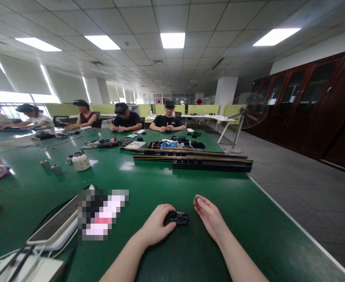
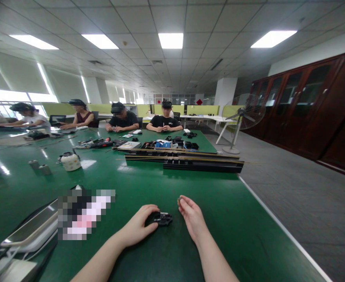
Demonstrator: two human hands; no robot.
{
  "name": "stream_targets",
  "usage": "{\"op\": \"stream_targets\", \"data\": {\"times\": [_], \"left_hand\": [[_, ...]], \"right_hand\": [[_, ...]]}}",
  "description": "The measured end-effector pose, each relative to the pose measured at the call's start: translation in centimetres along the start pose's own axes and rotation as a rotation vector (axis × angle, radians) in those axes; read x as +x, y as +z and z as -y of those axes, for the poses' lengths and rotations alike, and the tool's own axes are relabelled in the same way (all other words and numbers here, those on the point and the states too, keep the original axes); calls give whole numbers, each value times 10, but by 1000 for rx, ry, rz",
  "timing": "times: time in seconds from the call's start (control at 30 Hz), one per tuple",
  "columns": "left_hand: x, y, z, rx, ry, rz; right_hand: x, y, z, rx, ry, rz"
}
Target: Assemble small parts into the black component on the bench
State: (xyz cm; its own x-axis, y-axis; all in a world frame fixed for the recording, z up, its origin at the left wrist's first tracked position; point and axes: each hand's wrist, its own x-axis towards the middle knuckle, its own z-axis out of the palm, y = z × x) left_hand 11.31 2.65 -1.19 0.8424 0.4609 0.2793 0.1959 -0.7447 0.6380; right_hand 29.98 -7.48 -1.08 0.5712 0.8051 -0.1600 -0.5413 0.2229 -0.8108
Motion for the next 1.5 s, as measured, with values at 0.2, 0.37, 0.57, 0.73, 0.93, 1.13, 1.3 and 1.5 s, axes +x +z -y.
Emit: {"op": "stream_targets", "data": {"times": [0.2, 0.37, 0.57, 0.73, 0.93, 1.13, 1.3, 1.5], "left_hand": [[0, -1, -2, 7, -10, 3], [0, 0, 1, 5, 6, -1], [-1, 0, 2, 8, 20, -9], [-1, 0, 1, 14, 19, -5], [-1, -1, 1, 22, 12, -8], [-1, -2, -1, 28, 5, 1], [0, -1, 0, 26, 1, -3], [-1, -1, 1, 11, 8, 1]], "right_hand": [[2, -3, -1, 52, 21, -2], [2, -4, -1, 67, 20, -4], [3, -5, -1, 109, 38, 3], [2, -5, 0, 123, 46, 1], [3, -5, 0, 118, 38, 6], [3, -7, 0, 98, 25, 15], [3, -7, 0, 108, 26, 8], [3, -5, 1, 163, 52, 12]]}}
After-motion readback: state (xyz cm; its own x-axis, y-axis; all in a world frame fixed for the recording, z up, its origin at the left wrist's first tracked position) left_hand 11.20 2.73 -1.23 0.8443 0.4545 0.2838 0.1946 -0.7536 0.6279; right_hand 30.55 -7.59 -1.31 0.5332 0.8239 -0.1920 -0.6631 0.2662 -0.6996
